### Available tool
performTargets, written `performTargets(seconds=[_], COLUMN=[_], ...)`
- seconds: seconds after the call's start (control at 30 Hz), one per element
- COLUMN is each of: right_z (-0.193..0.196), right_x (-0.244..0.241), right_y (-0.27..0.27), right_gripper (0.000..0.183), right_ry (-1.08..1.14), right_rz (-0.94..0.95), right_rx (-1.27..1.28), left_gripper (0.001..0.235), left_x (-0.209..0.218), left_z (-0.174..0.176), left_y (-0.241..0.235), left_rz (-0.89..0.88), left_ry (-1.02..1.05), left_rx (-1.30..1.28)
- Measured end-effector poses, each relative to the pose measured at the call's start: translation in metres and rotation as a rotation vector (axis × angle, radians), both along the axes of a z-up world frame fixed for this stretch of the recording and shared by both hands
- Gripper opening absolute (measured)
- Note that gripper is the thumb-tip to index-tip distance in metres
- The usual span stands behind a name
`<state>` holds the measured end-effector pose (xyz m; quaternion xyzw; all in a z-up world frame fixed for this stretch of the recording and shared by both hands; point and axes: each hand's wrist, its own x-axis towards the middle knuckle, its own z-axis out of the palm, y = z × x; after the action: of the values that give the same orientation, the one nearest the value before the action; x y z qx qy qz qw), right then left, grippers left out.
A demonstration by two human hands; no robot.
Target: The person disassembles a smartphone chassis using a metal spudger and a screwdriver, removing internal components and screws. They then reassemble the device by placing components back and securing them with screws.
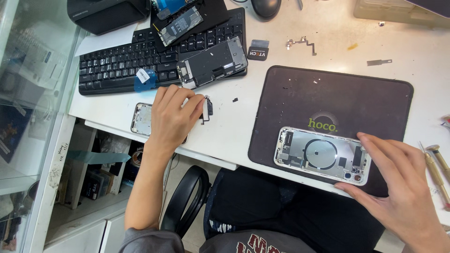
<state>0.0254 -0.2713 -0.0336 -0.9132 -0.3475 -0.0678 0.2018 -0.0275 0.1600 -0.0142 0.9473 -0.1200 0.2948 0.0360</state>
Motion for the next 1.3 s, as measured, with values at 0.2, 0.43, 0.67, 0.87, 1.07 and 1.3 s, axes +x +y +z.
performTargets(seconds=[0.2, 0.43, 0.67, 0.87, 1.07, 1.3], right_z=[0.009, 0.018, 0.034, 0.030, 0.025, 0.022], right_x=[-0.003, -0.021, -0.030, -0.025, -0.024, -0.028], right_y=[-0.001, -0.010, 0.005, 0.013, 0.006, 0.002], right_gripper=[0.083, 0.053, 0.041, 0.034, 0.031, 0.024], right_ry=[0.006, -0.097, 0.065, 0.238, 0.298, 0.386], right_rz=[0.024, -0.053, 0.028, 0.020, 0.033, 0.051], right_rx=[0.213, 0.422, 0.594, 0.641, 0.710, 0.802], left_gripper=[0.014, 0.024, 0.023, 0.030, 0.030, 0.029], left_x=[-0.019, -0.089, -0.064, -0.006, 0.009, 0.006], left_z=[0.018, 0.054, 0.058, 0.038, 0.031, 0.034], left_y=[-0.016, -0.077, -0.131, -0.179, -0.198, -0.197], left_rz=[-0.072, -0.060, -0.411, -0.566, -0.589, -0.629], left_ry=[-0.222, -0.101, -0.028, 0.039, -0.005, -0.059], left_rx=[0.245, 0.274, 0.101, -0.189, -0.224, -0.138])
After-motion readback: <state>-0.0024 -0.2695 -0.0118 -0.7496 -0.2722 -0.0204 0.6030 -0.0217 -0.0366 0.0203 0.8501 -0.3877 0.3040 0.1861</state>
